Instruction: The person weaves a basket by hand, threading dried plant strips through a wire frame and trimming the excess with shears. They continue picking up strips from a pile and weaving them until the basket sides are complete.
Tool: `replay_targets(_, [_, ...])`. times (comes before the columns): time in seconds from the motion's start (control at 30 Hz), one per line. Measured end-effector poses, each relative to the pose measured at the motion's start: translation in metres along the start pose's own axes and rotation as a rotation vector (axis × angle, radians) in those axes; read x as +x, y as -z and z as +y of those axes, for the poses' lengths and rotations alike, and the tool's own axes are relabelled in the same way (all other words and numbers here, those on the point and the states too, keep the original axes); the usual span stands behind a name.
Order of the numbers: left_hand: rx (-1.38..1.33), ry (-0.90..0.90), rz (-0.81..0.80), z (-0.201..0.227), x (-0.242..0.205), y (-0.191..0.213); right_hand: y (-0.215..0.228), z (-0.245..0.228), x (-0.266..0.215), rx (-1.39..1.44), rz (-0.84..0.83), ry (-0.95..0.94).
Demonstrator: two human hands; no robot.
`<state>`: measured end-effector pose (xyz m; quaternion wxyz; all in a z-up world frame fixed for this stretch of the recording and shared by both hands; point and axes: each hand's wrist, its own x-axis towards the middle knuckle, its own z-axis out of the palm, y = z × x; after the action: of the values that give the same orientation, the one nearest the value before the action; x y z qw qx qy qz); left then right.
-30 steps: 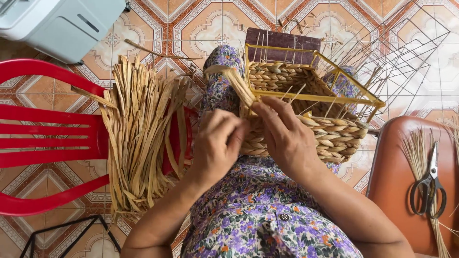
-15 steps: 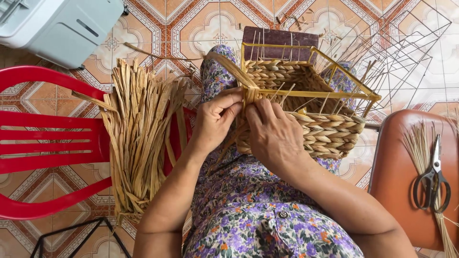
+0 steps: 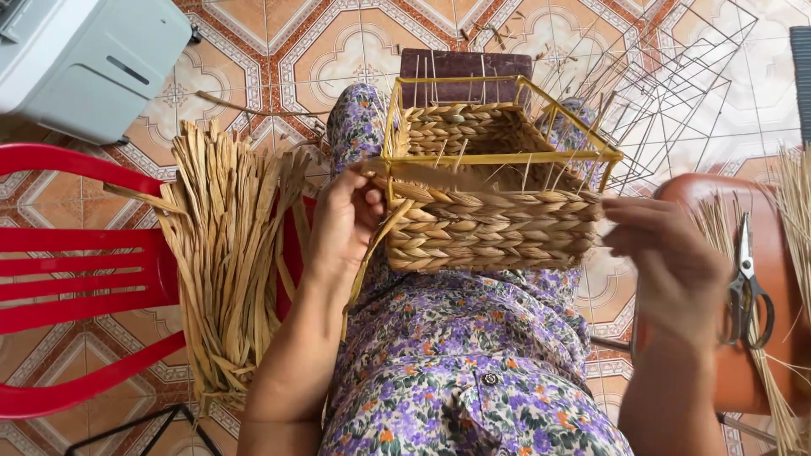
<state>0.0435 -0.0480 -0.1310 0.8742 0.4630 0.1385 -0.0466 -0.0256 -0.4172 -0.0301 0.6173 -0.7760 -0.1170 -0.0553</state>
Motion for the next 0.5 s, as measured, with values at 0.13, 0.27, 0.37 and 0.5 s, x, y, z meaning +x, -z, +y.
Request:
replay_targets(0.13, [-0.236, 0.065, -0.124, 0.016, -0.012, -0.019, 0.052, 0.022, -0.033, 0.131, 0.301, -0.023])
replay_targets(0.27, [0.299, -0.291, -0.203, 0.039, -0.028, -0.036, 0.063, 0.02, -0.041, 0.115, 0.525, -0.107])
replay_targets(0.37, [0.485, -0.296, -0.011, 0.016, -0.014, -0.004, 0.068, 0.026, -0.045, -0.064, 0.547, -0.159])
replay_targets(0.5, [-0.181, -0.058, -0.051, 0.014, 0.0, 0.02, 0.093, 0.053, -0.068, -0.29, 0.663, -0.222])
